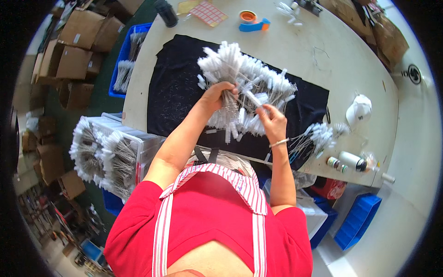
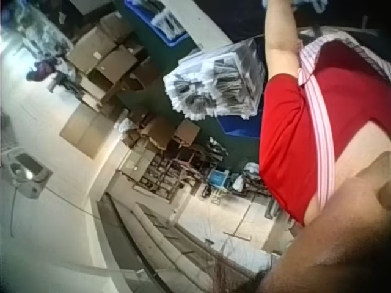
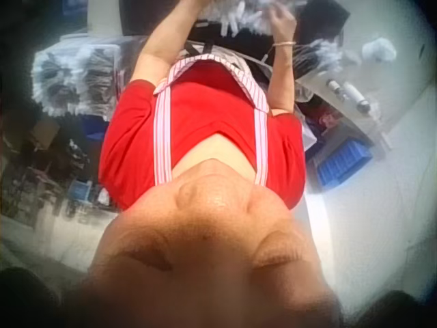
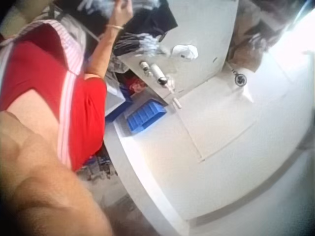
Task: The person sorts and bundles white plastic brush-like parts by hand at a manufacturing workbench.
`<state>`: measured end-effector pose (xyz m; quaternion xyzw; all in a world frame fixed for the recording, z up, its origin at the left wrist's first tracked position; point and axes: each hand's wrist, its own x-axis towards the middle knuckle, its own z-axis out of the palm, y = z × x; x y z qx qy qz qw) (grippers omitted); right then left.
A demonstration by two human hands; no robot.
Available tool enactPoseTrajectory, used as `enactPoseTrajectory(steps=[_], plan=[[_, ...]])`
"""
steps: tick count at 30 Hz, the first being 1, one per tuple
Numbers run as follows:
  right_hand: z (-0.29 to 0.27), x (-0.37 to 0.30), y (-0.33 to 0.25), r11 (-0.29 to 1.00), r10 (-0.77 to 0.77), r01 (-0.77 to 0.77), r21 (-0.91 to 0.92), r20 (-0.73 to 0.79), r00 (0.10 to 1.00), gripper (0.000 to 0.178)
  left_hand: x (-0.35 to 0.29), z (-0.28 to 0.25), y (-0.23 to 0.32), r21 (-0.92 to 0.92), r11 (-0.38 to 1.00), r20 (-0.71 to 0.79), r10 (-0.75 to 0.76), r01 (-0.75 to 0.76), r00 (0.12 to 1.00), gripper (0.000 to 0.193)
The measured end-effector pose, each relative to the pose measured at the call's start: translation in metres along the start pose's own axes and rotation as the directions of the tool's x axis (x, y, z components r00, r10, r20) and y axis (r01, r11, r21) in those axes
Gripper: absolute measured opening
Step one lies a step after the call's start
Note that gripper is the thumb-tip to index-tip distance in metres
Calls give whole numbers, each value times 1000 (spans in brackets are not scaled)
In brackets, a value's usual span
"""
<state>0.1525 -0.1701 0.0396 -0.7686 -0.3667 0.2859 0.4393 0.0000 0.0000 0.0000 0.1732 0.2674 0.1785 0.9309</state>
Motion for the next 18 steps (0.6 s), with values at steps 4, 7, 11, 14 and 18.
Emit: enactPoseTrajectory(steps=[4,7,11,14,18], plan=[[10,41,3,955,190,-141,262,-173,966,35,-2,-9,8,-49,999,75,-10,14,997,20],[13,44,-14,943,244,-227,242,-42,969,48,-15,-2,-3,5,1000,16,4,-5,1000,19],[26,43,-80,878,-106,185,-441,198,974,54,-16,-2,-3,160,984,-34,77,-71,996,18],[37,60,-55,830,-169,294,-474,288,942,37,-13,15,-4,357,924,-36,157,-134,987,18],[15,52,-74,880,-309,369,-299,231,923,27,-18,-7,7,60,998,-109,35,-29,993,22]])
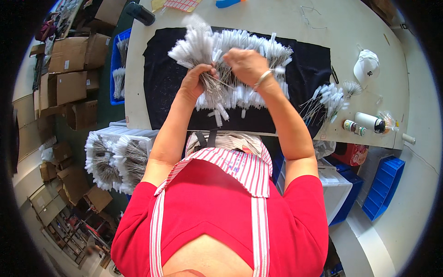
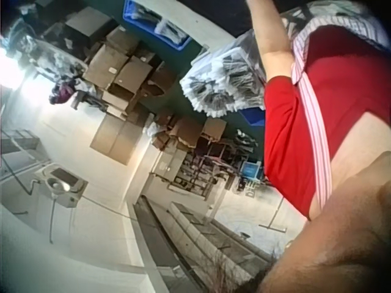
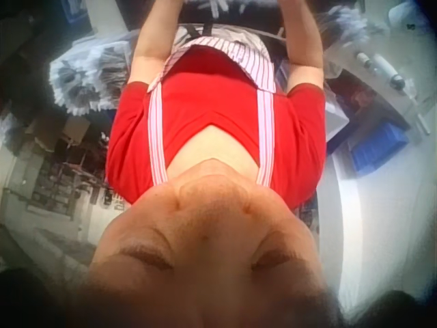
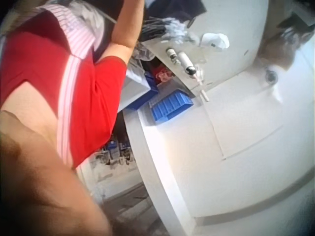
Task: The person sorts and bundles white plastic brush-like parts by hand at a manufacturing workbench.
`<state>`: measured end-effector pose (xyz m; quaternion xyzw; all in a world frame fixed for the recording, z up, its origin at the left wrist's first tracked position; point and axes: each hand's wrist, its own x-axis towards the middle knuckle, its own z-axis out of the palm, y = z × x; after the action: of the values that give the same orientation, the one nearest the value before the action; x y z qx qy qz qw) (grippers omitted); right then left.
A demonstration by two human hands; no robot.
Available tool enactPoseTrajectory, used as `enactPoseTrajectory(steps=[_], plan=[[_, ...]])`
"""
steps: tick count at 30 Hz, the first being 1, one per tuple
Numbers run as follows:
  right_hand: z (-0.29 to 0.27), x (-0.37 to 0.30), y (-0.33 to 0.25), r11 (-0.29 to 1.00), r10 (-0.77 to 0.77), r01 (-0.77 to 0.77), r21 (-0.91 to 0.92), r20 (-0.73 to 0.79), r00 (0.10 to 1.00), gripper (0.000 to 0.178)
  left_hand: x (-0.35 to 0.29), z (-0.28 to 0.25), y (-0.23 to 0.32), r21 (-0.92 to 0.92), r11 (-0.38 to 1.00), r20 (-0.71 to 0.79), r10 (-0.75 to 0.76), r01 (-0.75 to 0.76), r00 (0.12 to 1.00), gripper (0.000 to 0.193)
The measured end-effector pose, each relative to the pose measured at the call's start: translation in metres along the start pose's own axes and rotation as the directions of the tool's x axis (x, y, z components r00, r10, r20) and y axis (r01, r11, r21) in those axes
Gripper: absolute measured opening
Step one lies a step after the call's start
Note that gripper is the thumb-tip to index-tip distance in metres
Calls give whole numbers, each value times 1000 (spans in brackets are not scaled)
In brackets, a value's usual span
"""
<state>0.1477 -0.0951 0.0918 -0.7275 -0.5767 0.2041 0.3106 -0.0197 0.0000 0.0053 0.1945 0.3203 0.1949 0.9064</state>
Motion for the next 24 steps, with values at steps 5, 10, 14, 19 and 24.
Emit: enactPoseTrajectory(steps=[5,10,14,19,24], plan=[[-4,0,7,986,111,-124,-107,-119,987,30,-6,-1,8,-203,979,62,13,0,998,24],[54,5,-17,924,277,-202,-325,205,939,33,-7,6,1,-137,990,157,7,15,988,32],[49,7,-9,962,120,-21,-272,352,929,29,-1,7,4,-197,980,71,16,-2,997,21],[18,8,-12,1000,-8,10,15,-83,996,29,-2,-2,25,-534,838,233,13,116,972,16],[41,24,30,870,-487,465,-163,-439,755,29,-9,5,36,-722,671,276,60,166,959,38]])
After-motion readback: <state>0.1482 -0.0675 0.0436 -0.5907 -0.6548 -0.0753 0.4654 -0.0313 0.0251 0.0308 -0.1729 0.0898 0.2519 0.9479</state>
